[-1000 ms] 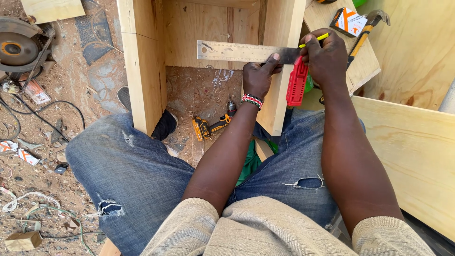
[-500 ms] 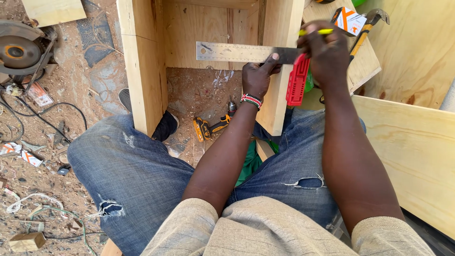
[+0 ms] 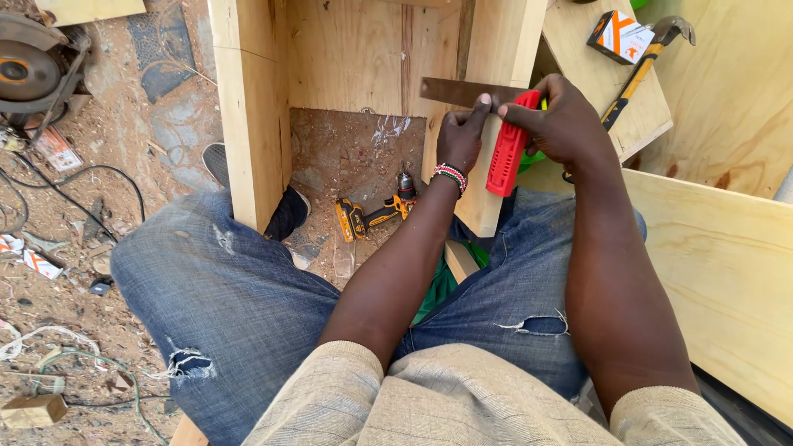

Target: The person measures a wooden box structure using a tape measure and marks points with a pencil. They then use a combination square to draw straight lines on the wood. The person continues to measure and mark different sections of the wooden box.

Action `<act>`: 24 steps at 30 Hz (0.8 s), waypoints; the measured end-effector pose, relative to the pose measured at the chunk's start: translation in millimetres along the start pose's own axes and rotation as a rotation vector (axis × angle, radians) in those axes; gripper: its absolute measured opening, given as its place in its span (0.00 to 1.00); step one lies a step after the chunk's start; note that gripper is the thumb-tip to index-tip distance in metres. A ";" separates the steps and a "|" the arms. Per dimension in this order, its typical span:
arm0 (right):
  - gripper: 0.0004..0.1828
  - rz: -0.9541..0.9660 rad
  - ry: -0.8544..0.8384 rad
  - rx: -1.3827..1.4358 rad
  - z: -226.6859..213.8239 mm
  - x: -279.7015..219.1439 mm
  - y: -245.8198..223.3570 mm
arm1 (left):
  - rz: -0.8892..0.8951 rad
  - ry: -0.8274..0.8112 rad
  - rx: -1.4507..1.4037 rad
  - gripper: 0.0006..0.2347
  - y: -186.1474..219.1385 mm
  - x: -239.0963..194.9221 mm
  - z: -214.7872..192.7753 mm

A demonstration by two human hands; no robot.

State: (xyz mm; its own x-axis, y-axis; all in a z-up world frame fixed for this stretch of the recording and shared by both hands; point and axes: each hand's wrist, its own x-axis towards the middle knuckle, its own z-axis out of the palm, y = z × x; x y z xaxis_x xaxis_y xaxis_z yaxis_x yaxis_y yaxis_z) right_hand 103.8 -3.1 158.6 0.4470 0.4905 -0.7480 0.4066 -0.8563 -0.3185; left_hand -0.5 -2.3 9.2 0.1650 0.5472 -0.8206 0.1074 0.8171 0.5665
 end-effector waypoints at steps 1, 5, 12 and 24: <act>0.25 -0.048 0.024 0.046 3.1 3.6 4.1 | 0.002 0.076 0.162 0.26 7.5 -7.0 -0.8; 0.26 -0.102 0.108 -0.044 12.4 4.5 -3.3 | 0.433 0.209 0.105 0.28 -34.9 4.4 3.8; 0.22 -0.120 0.177 -0.075 19.9 20.3 4.4 | 0.865 -0.289 0.082 0.33 -59.0 -12.4 9.0; 0.19 -0.537 0.417 0.260 -16.7 35.4 -4.1 | 0.801 -0.159 0.175 0.39 -36.2 -49.3 11.8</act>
State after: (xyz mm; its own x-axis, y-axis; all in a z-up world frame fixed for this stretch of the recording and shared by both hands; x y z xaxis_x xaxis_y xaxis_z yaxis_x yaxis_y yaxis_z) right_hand 131.3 20.5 143.2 0.5266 0.8304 -0.1820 0.4760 -0.4655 -0.7462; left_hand -1.0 -61.0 30.0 0.3911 0.9078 -0.1516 0.0474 0.1446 0.9884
